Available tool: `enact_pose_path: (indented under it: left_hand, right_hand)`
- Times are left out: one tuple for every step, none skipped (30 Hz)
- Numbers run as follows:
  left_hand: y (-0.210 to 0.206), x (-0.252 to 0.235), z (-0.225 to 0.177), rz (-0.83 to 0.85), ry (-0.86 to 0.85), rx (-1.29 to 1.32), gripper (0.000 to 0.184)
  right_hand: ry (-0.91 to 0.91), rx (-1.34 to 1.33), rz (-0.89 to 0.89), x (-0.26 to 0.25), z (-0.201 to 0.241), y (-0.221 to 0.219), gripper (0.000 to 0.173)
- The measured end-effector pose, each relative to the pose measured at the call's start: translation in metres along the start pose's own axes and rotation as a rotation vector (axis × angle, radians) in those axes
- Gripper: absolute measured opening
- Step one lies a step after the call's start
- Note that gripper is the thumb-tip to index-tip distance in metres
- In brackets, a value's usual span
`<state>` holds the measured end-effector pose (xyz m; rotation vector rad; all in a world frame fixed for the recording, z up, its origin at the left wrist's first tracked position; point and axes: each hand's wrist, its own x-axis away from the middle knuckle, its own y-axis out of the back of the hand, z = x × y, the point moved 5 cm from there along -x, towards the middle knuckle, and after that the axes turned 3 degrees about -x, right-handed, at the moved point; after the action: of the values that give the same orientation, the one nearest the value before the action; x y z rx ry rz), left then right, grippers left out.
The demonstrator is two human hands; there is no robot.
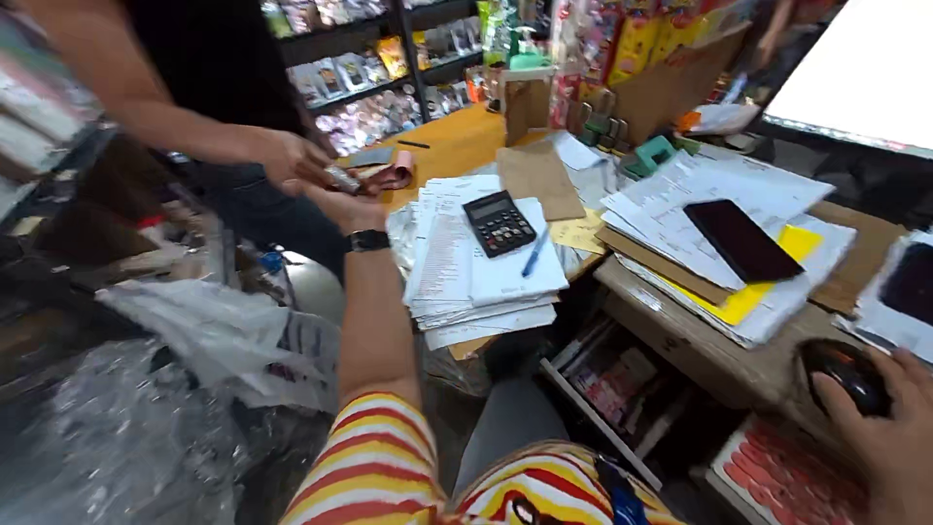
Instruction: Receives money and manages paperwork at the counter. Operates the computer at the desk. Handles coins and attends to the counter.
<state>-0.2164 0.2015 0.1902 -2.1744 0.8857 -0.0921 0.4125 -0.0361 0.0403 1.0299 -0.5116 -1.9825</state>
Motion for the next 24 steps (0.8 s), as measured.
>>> enact_pose_path:
  left_hand:
    - [0.001,0.008,0.001,0.044,0.01,-0.046,0.073]
    - [0.0,0.022,0.002,0.092,0.032,-0.087,0.071]
    - [-0.005,0.04,0.002,0.145,0.054,-0.123,0.066]
    - [-0.011,0.063,0.001,0.21,0.086,-0.16,0.06]
    - [-0.017,0.089,0.004,0.314,0.142,-0.214,0.052]
    - [-0.022,0.118,0.01,0.445,0.225,-0.254,0.045]
    - [-0.03,0.145,0.019,0.581,0.323,-0.27,0.039]
    - [-0.041,0.17,0.031,0.729,0.427,-0.275,0.035]
    - [-0.052,0.193,0.044,0.87,0.524,-0.283,0.032]
    - [-0.063,0.215,0.058,1.005,0.602,-0.296,0.03]
    - [-0.073,0.234,0.069,1.122,0.66,-0.316,0.029]
    - [-0.081,0.251,0.078,1.209,0.698,-0.354,0.028]
    - [-0.087,0.263,0.085,1.282,0.715,-0.404,0.027]
    - [-0.092,0.273,0.091,1.345,0.708,-0.438,0.027]
    - [-0.095,0.281,0.098,1.403,0.691,-0.439,0.028]
    - [-0.097,0.288,0.103,1.454,0.683,-0.415,0.029]
    - [-0.099,0.294,0.106,1.498,0.678,-0.377,0.03]
    - [-0.099,0.3,0.109,1.53,0.677,-0.329,0.03]
    - [-0.099,0.305,0.11,1.561,0.674,-0.291,0.03]
    - [-0.097,0.309,0.112,1.585,0.681,-0.26,0.03]
    - [-0.095,0.312,0.113,1.602,0.686,-0.247,0.03]
    - [-0.092,0.313,0.115,1.617,0.69,-0.24,0.031]
    - [-0.089,0.312,0.116,1.64,0.683,-0.234,0.033]
    - [-0.088,0.31,0.118,1.66,0.66,-0.23,0.034]
  right_hand:
    - [0.003,0.015,-0.026,0.002,0.005,0.002,0.074]
    - [-0.005,0.029,-0.038,0.003,0.008,0.004,0.075]
    - [-0.016,0.037,-0.045,0.002,0.01,0.005,0.076]
    - [-0.033,0.039,-0.044,0.001,0.011,0.005,0.079]
    - [-0.054,0.039,-0.037,0.001,0.012,0.005,0.081]
    - [-0.07,0.034,-0.037,0.0,0.014,0.005,0.084]
    - [-0.079,0.026,-0.047,-0.001,0.017,0.006,0.085]
    - [-0.082,0.023,-0.074,-0.002,0.021,0.008,0.085]
    - [-0.079,0.022,-0.121,-0.001,0.024,0.012,0.084]
    - [-0.076,0.011,-0.173,0.0,0.029,0.016,0.081]
    - [-0.064,-0.007,-0.223,0.0,0.037,0.02,0.074]
    - [-0.038,-0.036,-0.259,-0.001,0.047,0.021,0.064]
    - [-0.001,-0.076,-0.269,-0.002,0.06,0.018,0.055]
    - [0.03,-0.127,-0.239,-0.005,0.076,0.01,0.046]
    - [0.052,-0.201,-0.165,-0.009,0.094,-0.003,0.041]
    - [0.063,-0.3,-0.059,-0.012,0.115,-0.019,0.037]
    - [0.044,-0.408,0.069,-0.015,0.135,-0.038,0.037]
    - [-0.006,-0.53,0.218,-0.016,0.152,-0.058,0.041]
    - [-0.086,-0.672,0.349,-0.018,0.167,-0.077,0.044]
    - [-0.173,-0.807,0.433,-0.019,0.179,-0.093,0.045]
    - [-0.24,-0.928,0.468,-0.02,0.187,-0.105,0.042]
    - [-0.275,-1.011,0.475,-0.022,0.192,-0.114,0.036]
    - [-0.289,-1.072,0.472,-0.023,0.193,-0.119,0.031]
    - [-0.292,-1.119,0.472,-0.023,0.192,-0.123,0.027]
